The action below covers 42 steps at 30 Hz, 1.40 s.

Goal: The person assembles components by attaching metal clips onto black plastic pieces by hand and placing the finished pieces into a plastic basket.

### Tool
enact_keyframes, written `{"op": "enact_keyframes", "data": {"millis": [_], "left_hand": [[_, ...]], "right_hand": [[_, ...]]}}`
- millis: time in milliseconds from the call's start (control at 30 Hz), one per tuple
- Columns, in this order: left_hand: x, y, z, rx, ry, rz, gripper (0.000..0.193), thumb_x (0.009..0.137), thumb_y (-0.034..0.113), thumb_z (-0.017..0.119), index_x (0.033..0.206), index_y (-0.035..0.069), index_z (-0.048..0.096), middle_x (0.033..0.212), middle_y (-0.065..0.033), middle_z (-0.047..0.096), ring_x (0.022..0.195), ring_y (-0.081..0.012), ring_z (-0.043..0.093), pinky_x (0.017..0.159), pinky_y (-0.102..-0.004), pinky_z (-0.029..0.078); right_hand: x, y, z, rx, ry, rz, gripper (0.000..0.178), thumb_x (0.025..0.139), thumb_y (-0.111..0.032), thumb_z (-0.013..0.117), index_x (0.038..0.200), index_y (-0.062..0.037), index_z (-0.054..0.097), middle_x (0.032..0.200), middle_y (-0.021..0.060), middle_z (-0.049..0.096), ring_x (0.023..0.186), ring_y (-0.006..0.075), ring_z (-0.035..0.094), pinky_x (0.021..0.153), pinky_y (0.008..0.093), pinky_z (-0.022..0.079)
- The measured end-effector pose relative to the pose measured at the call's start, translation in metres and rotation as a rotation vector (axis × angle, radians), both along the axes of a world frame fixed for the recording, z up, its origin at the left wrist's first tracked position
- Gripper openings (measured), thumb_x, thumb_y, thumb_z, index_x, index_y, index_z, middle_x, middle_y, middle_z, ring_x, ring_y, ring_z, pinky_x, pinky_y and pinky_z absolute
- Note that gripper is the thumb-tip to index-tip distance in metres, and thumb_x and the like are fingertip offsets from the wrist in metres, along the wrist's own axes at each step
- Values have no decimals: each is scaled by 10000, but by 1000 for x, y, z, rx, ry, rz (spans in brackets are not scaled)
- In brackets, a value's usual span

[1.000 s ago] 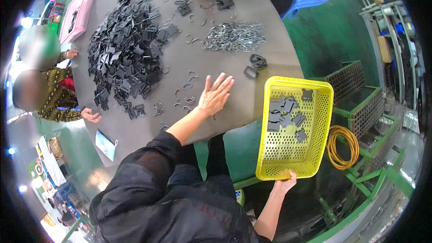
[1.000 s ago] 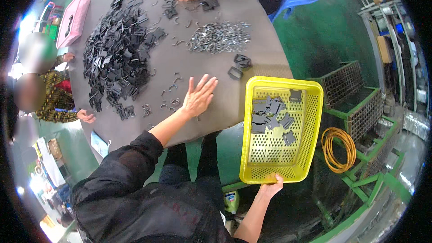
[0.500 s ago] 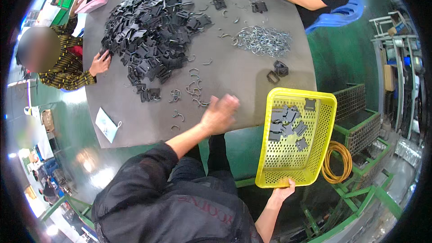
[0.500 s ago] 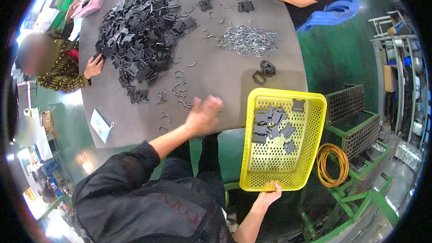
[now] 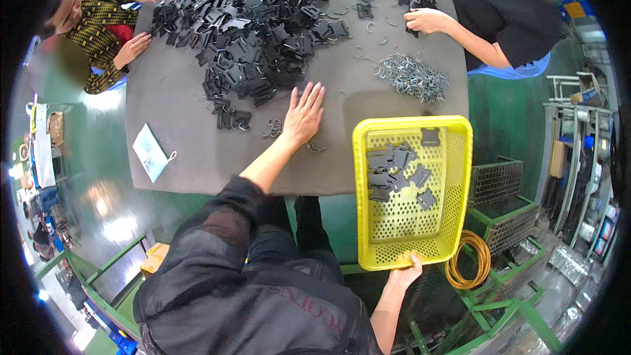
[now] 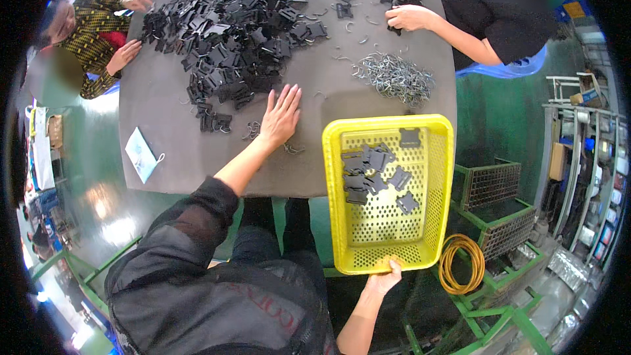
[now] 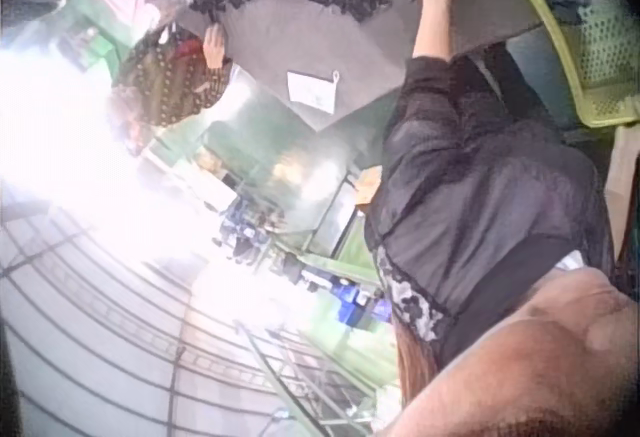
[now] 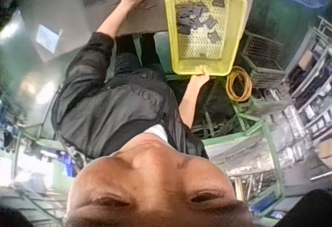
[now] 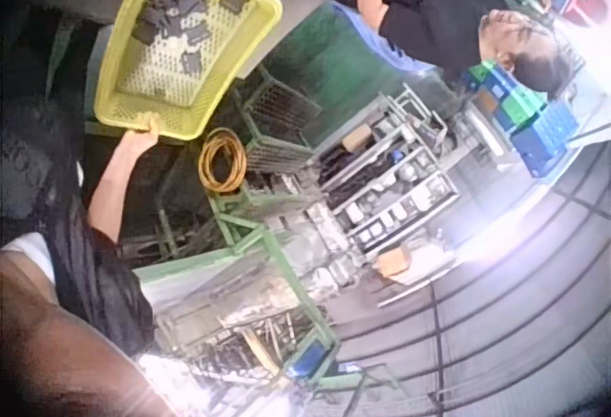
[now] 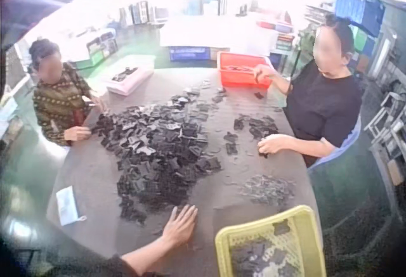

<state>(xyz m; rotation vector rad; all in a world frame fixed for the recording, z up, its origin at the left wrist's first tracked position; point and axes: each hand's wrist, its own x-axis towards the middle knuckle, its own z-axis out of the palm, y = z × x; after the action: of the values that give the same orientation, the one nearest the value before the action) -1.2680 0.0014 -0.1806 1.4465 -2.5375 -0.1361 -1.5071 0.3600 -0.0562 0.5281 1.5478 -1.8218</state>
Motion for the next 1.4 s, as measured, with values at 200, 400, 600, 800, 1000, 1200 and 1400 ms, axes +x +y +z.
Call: {"op": "enact_keyframes", "data": {"millis": [200,400,600,800,1000,1200,1400], "left_hand": [[84,53,9,90,-128,93,550,854,157,459,1366,24,309,1434,-106,294,1368,-233,186,1108,-464,72],[-13,22,10,126,119,-24,583,877,283,416,1380,24,275,1447,-126,267,1376,-236,159,1101,-497,28],[-48,29,8,162,96,-99,614,883,423,426,1366,60,321,1435,-124,284,1358,-256,189,1097,-515,43],[56,86,1,102,-72,94,605,887,384,441,1399,105,281,1467,-59,231,1385,-207,111,1088,-526,-46],[145,100,6,65,-173,296,545,885,274,457,1383,106,314,1446,-44,282,1378,-211,147,1087,-537,-11],[167,111,35,77,82,377,544,862,257,492,1364,112,344,1431,-61,304,1378,-248,140,1081,-548,3],[146,145,6,133,5,-222,570,868,383,471,1393,232,306,1450,-22,273,1377,-225,143,1087,-541,-19]], "right_hand": [[16,-36,-12,15,-72,66,214,646,-54,550,859,-61,534,865,63,561,813,236,572,780,396,490],[1,-32,-9,-24,-51,102,355,642,-63,554,997,-55,540,959,79,571,906,261,565,839,420,476],[-14,-19,2,22,19,96,438,637,-80,551,1073,-57,534,997,84,578,923,272,570,865,446,471],[-23,-3,-26,-49,-54,171,411,622,-48,556,1032,-62,530,982,76,550,939,262,539,857,426,461],[26,-67,-56,-76,-161,274,375,658,-55,537,1032,-32,504,974,90,535,950,270,531,884,424,441],[68,-124,-71,-206,-99,407,406,853,-242,586,1204,-58,499,1101,59,585,1005,206,550,914,365,428],[81,-98,-50,4,-247,528,480,877,-548,453,1125,-138,469,1068,31,521,980,170,505,783,386,410]]}}
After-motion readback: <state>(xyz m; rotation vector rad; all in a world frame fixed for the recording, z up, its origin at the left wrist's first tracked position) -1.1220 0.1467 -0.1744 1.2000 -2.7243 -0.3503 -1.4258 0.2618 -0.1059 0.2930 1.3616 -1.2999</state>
